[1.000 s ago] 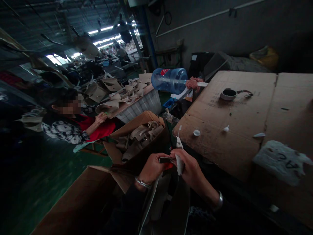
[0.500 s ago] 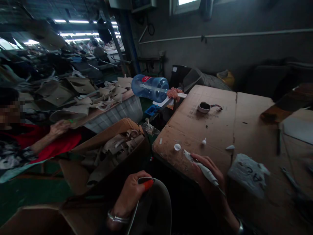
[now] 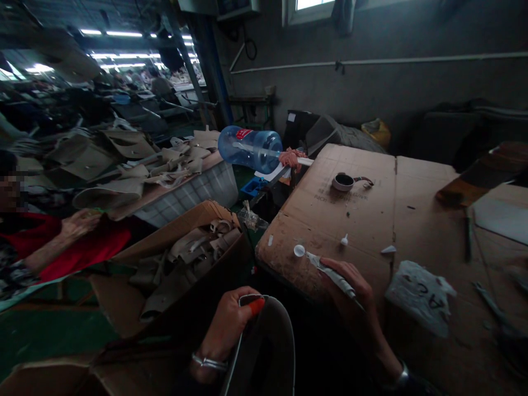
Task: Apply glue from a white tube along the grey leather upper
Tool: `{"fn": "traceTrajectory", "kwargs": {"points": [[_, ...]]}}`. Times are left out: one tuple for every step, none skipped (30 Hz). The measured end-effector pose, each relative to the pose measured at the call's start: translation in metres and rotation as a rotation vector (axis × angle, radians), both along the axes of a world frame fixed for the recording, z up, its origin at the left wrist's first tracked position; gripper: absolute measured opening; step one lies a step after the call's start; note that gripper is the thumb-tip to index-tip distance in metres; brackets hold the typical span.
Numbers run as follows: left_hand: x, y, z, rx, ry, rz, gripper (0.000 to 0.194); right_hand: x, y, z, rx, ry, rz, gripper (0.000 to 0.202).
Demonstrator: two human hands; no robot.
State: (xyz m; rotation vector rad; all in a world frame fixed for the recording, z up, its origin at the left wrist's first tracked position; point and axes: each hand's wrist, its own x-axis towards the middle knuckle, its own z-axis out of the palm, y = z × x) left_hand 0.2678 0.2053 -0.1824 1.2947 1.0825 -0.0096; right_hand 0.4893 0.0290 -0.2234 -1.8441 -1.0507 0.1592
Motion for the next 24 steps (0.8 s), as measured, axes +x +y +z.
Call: {"fn": "traceTrajectory", "kwargs": {"points": [[0.000,-0.001,0.000,-0.013,-0.004,-0.001,0.035,0.001,0.000,-0.001,-0.015,-0.001,0.015,0.025],[0.000,-0.001,-0.001,-0.029,-0.007,0.003,0.036,0.002,0.000,-0.002,-0.026,-0.002,0.036,0.024],[0.000,-0.001,-0.001,-0.038,-0.009,0.006,0.036,0.003,-0.001,-0.003,-0.038,0.001,0.064,0.024],[0.000,-0.001,-0.002,-0.043,-0.010,0.002,0.037,0.004,-0.001,-0.003,-0.050,0.006,0.092,0.024],[0.000,-0.001,-0.002,-0.042,-0.012,-0.005,0.037,0.005,-0.001,-0.004,-0.060,0.016,0.109,0.024],[0.000,-0.001,-0.003,-0.031,-0.011,-0.014,0.037,0.006,-0.001,-0.004,-0.064,0.025,0.110,0.024],[0.000,-0.001,-0.003,-0.015,-0.010,-0.026,0.037,0.007,-0.001,-0.003,-0.064,0.033,0.099,0.023],[0.001,0.000,-0.004,0.001,-0.008,-0.038,0.037,0.008,-0.001,-0.003,-0.061,0.040,0.081,0.023],[0.001,0.000,-0.004,0.007,-0.005,-0.050,0.038,0.009,-0.001,-0.002,-0.052,0.041,0.069,0.023],[0.002,0.001,-0.005,0.008,-0.002,-0.059,0.038,0.009,-0.001,-0.002,-0.043,0.035,0.068,0.023],[0.004,0.001,-0.005,0.009,0.003,-0.066,0.039,0.010,-0.001,-0.001,-0.037,0.027,0.076,0.023],[0.005,0.001,-0.004,0.006,0.004,-0.072,0.039,0.010,-0.001,-0.001,-0.034,0.021,0.084,0.023],[0.006,0.000,-0.004,-0.001,0.002,-0.075,0.040,0.009,-0.001,0.000,-0.033,0.023,0.080,0.023],[0.007,0.000,-0.004,-0.008,-0.004,-0.076,0.040,0.009,-0.002,0.000,-0.030,0.037,0.063,0.023],[0.008,-0.001,-0.003,-0.012,-0.015,-0.079,0.039,0.008,-0.002,0.000,-0.025,0.068,0.034,0.022],[0.009,-0.002,-0.003,-0.011,-0.026,-0.087,0.038,0.008,-0.002,0.001,-0.022,0.113,0.001,0.022],[0.009,-0.003,-0.003,-0.006,-0.034,-0.099,0.037,0.007,-0.002,0.002,-0.016,0.161,-0.029,0.022],[0.009,-0.004,-0.003,0.004,-0.036,-0.113,0.036,0.006,-0.002,0.003,-0.009,0.207,-0.061,0.022],[0.010,-0.005,-0.003,0.019,-0.034,-0.128,0.034,0.005,-0.002,0.005,0.003,0.242,-0.093,0.023],[0.010,-0.006,-0.003,0.033,-0.031,-0.141,0.033,0.003,-0.002,0.008,0.019,0.266,-0.125,0.024],[0.010,-0.007,-0.003,0.045,-0.025,-0.152,0.032,0.001,-0.001,0.012,0.033,0.295,-0.158,0.025],[0.010,-0.008,-0.003,0.053,-0.020,-0.160,0.031,-0.002,-0.001,0.016,0.044,0.343,-0.188,0.026],[0.010,-0.008,-0.003,0.058,-0.020,-0.168,0.030,-0.006,0.000,0.021,0.049,0.415,-0.210,0.027],[0.011,-0.009,-0.003,0.059,-0.024,-0.174,0.030,-0.010,0.001,0.026,0.046,0.502,-0.216,0.029]]}}
